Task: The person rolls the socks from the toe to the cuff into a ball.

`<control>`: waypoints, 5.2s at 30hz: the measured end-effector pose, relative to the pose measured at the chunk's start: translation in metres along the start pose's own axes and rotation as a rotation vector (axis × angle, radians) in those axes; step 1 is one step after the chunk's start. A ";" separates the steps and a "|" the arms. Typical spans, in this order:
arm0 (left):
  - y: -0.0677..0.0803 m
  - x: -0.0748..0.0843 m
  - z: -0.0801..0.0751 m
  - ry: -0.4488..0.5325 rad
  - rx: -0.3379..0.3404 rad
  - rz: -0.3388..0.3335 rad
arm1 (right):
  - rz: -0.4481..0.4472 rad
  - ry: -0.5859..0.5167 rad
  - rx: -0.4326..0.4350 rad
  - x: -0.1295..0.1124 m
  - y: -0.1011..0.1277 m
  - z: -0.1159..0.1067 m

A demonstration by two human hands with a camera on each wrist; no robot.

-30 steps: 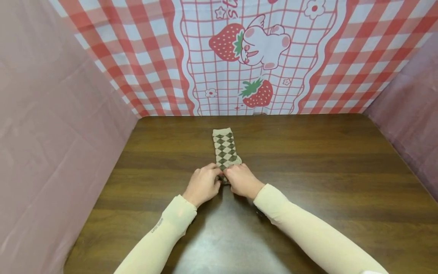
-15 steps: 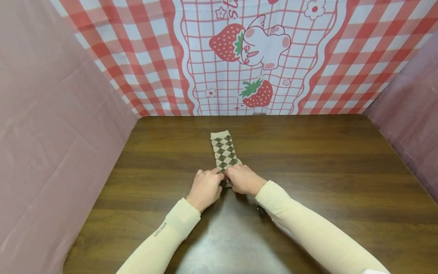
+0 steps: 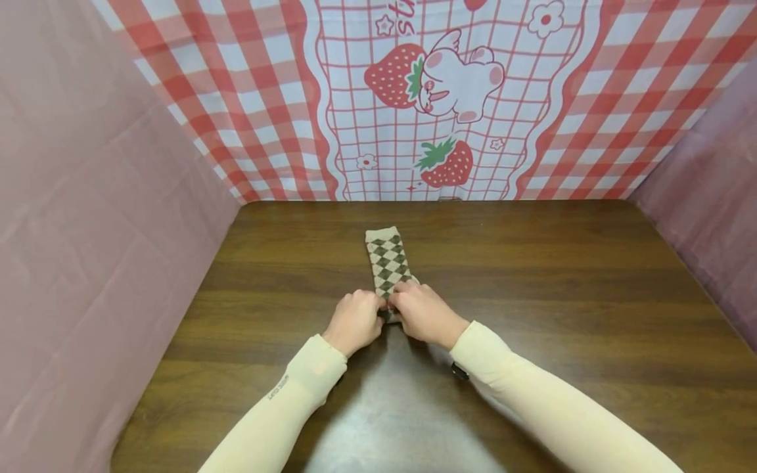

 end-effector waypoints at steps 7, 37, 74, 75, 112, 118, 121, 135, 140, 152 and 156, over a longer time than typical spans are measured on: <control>-0.004 -0.004 -0.001 0.061 -0.081 -0.032 | -0.014 0.037 0.066 -0.003 0.004 0.005; 0.006 0.000 0.005 -0.066 0.078 -0.042 | -0.037 0.027 -0.006 0.010 -0.006 0.017; -0.014 -0.010 -0.004 0.076 -0.179 -0.015 | 0.025 0.125 0.154 -0.007 0.016 0.019; -0.014 -0.011 -0.005 0.094 -0.194 -0.017 | 0.018 0.134 0.156 -0.007 0.016 0.020; -0.003 0.002 0.001 -0.032 -0.010 0.007 | 0.092 0.029 -0.060 0.009 0.004 0.017; -0.006 -0.001 0.002 -0.016 -0.071 -0.019 | 0.088 -0.027 -0.021 0.007 0.010 0.016; -0.008 -0.001 0.002 -0.013 -0.101 -0.030 | 0.064 -0.005 0.042 0.005 0.015 0.014; -0.015 -0.002 -0.004 0.110 -0.223 -0.035 | -0.032 0.102 0.173 0.000 0.023 0.016; -0.015 -0.001 -0.005 0.095 -0.256 -0.050 | -0.049 0.100 0.206 0.002 0.020 0.018; -0.002 -0.003 -0.003 0.027 -0.137 -0.074 | -0.017 0.060 0.086 0.009 0.005 0.016; 0.000 0.000 -0.006 -0.009 -0.036 -0.060 | -0.002 0.015 0.034 0.013 0.004 0.013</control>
Point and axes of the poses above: each hand's wrist, its own y-axis away from the middle knuckle, its own z-axis out of the palm, x = y × z, the point moved 3 cm from there along -y, towards the middle knuckle, and after that the axes turned 7 degrees about -x, right-handed, at the moved point
